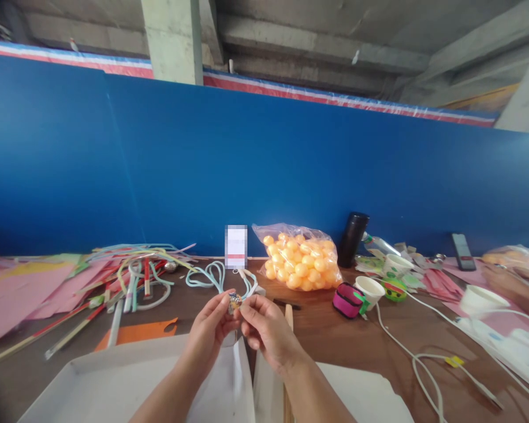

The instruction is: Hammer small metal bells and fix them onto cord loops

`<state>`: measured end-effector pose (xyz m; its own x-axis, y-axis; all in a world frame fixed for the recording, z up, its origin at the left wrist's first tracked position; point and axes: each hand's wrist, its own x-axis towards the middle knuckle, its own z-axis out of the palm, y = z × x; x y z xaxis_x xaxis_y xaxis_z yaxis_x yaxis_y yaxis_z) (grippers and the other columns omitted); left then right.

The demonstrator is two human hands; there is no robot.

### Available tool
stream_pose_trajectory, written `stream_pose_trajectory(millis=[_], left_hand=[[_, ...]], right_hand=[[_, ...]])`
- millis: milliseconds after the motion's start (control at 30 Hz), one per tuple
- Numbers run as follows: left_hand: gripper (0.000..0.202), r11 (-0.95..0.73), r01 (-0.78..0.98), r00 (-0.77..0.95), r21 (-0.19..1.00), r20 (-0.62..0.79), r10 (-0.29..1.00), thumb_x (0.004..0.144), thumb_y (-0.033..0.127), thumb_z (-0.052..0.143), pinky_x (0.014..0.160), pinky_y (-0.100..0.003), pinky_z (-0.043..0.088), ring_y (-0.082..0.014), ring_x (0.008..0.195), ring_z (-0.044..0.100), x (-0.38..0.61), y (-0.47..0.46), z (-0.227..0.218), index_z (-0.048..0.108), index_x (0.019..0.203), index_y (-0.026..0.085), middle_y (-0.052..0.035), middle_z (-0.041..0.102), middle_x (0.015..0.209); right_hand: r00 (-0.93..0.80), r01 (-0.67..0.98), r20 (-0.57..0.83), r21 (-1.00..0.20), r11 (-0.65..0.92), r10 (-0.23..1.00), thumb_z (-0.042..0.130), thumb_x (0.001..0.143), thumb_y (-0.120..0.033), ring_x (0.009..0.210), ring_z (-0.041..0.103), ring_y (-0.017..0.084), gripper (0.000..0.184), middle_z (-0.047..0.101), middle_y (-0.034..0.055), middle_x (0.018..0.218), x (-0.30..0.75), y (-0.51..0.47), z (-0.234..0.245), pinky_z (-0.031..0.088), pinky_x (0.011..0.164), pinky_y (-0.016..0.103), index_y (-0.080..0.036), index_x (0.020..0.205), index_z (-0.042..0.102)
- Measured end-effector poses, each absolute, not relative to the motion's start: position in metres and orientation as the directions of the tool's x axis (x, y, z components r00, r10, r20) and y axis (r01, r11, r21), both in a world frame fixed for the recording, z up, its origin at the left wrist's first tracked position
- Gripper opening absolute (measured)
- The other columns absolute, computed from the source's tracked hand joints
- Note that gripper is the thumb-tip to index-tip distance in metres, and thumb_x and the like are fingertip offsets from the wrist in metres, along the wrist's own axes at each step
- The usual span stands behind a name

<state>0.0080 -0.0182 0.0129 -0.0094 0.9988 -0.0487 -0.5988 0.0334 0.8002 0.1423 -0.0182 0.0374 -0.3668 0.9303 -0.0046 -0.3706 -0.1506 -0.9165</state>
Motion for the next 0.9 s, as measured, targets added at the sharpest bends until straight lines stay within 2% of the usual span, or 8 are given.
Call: stream_pose_trajectory(millis=[200,400,533,767,900], left_hand=[[0.043,0.027,-0.607,-0.006,0.794,-0.039,0.999,0.068,0.038,0.070,0.063,-0.023,0.050,-0.0124,0.065,0.061,0.008,-0.019,0.013,0.064,0.102,0.013,-0.0074,0.066,0.077],[0.042,0.027,-0.582,0.018,0.812,-0.020,1.000,0.068,0.040,0.070,0.065,-0.029,0.050,-0.0142,0.062,0.061,0.009,-0.019,0.015,0.064,0.101,0.014,-0.0060,0.066,0.075],[0.042,0.018,-0.556,-0.006,0.831,-0.026,1.000,0.068,0.040,0.070,0.064,-0.029,0.049,-0.0141,0.061,0.060,0.011,-0.021,0.018,0.064,0.100,0.014,-0.0052,0.065,0.072],[0.041,-0.007,-0.498,-0.065,0.867,-0.030,0.997,0.067,0.039,0.070,0.060,-0.026,0.049,-0.0145,0.064,0.061,0.014,-0.025,0.023,0.065,0.098,0.014,-0.0076,0.066,0.080],[0.041,-0.010,-0.475,-0.071,0.880,-0.027,0.997,0.067,0.039,0.070,0.060,-0.026,0.049,-0.0149,0.065,0.061,0.013,-0.023,0.022,0.065,0.099,0.014,-0.0081,0.066,0.082]], right_hand=[[-0.296,-0.386,0.016,-0.916,-0.104,0.955,0.071,0.071,-0.032,0.047,0.044,0.004,0.022,0.061,0.0010,0.073,0.141,-0.015,0.034,0.025,0.035,0.013,-0.016,0.083,0.061],[-0.283,-0.353,-0.001,-0.930,-0.105,0.959,0.072,0.069,-0.032,0.046,0.047,0.004,0.022,0.065,0.0019,0.074,0.141,-0.015,0.034,0.024,0.034,0.013,-0.015,0.080,0.064],[-0.291,-0.332,-0.019,-0.936,-0.120,0.956,0.072,0.069,-0.032,0.042,0.046,0.003,0.023,0.068,0.0032,0.074,0.143,-0.014,0.032,0.023,0.032,0.013,-0.014,0.082,0.064],[-0.288,-0.328,-0.026,-0.937,-0.124,0.957,0.071,0.071,-0.032,0.035,0.040,0.001,0.024,0.068,0.0035,0.072,0.144,-0.012,0.029,0.015,0.030,0.013,-0.014,0.085,0.063],[-0.298,-0.321,-0.045,-0.936,-0.145,0.953,0.071,0.071,-0.032,0.034,0.036,0.000,0.023,0.068,0.0031,0.071,0.145,-0.011,0.030,0.011,0.031,0.013,-0.013,0.080,0.061]])
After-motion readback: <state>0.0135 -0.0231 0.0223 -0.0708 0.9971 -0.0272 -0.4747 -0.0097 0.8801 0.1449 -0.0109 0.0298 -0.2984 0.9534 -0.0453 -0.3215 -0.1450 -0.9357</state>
